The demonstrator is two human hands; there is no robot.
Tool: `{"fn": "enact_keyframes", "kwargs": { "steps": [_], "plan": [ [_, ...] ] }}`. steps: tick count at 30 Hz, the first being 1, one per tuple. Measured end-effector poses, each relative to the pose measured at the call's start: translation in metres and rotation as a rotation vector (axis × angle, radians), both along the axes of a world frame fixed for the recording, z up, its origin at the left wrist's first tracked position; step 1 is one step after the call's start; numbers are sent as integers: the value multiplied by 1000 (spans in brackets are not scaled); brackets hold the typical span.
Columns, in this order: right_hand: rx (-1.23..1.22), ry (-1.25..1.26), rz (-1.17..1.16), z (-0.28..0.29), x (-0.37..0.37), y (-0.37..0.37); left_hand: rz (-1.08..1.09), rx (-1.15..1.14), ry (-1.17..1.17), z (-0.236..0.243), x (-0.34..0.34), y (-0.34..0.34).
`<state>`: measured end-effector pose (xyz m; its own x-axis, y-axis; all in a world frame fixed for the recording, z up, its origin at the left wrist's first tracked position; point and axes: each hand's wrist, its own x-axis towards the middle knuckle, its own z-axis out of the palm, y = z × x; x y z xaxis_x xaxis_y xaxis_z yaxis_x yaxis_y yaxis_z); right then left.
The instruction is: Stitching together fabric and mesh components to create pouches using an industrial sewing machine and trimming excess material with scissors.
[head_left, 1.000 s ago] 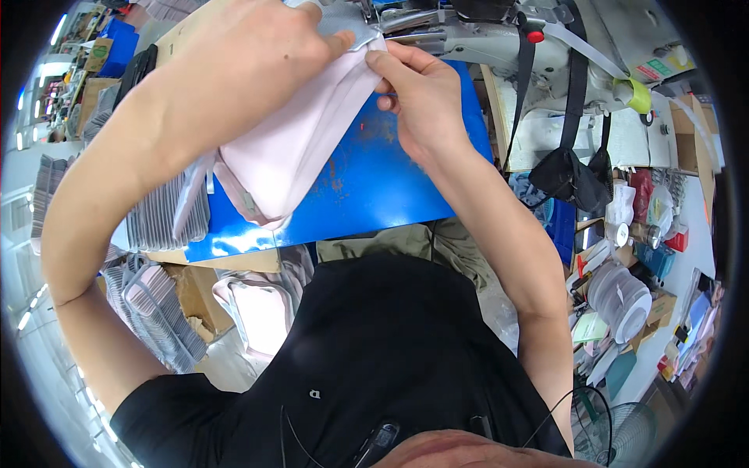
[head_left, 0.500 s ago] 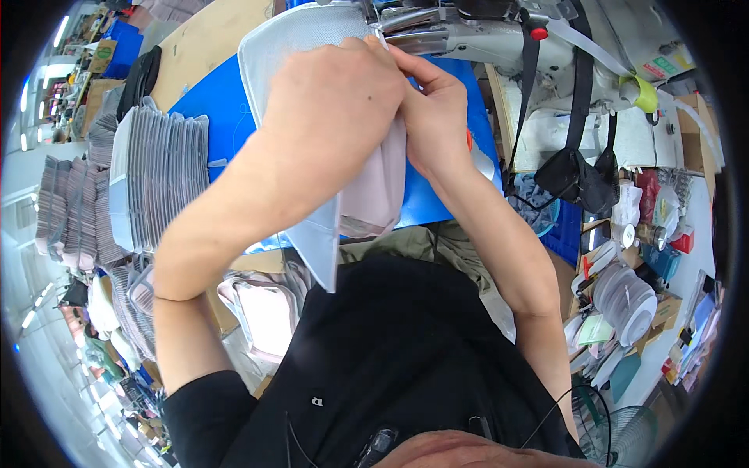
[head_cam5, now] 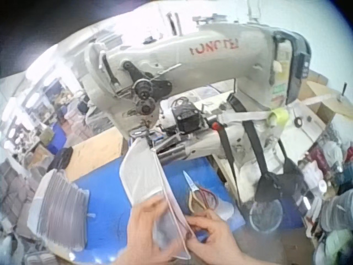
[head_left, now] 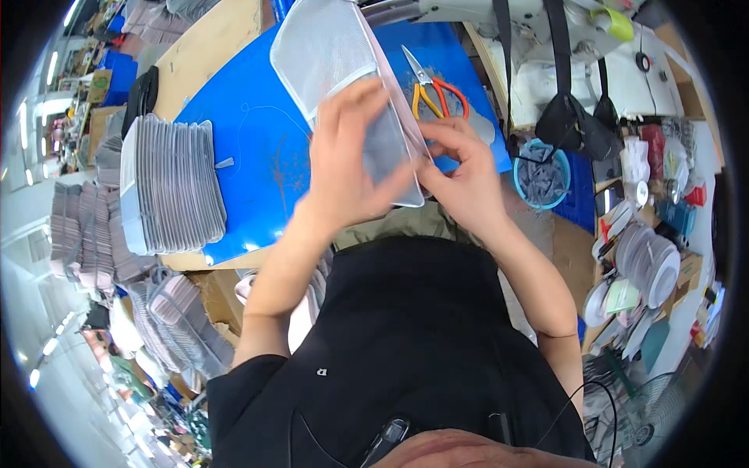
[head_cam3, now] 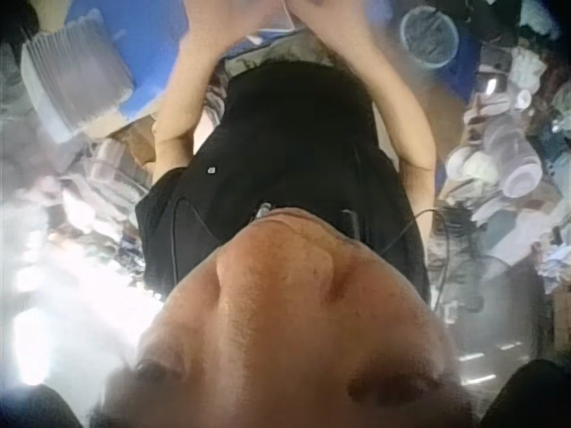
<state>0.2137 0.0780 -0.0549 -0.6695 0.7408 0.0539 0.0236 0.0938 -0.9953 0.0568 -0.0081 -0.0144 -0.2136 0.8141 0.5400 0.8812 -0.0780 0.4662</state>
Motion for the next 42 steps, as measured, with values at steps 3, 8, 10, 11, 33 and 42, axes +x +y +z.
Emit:
{"fn": "enact_keyframes", "kwargs": {
  "steps": [3, 8, 10, 11, 33, 42],
  "plan": [
    [-133, 34, -25, 4, 8, -13, -22, 36, 68, -17, 26, -37],
    [-440, 113, -32, 7, 11, -29, -10, 191, 223, -13, 24, -49],
    [-457, 166, -39, 11, 12, -35, -16, 123, 247, 0, 26, -51],
    [-465, 229, -47, 13, 12, -36, -36, 52, 280, 6, 28, -51],
    [-618, 371, 28, 25, -102, 41, -110, -237, 669, 75, -70, 47],
    [-414, 351, -169, 22, -138, 60, 53, -213, 571, 53, -101, 41]
  ]
}}
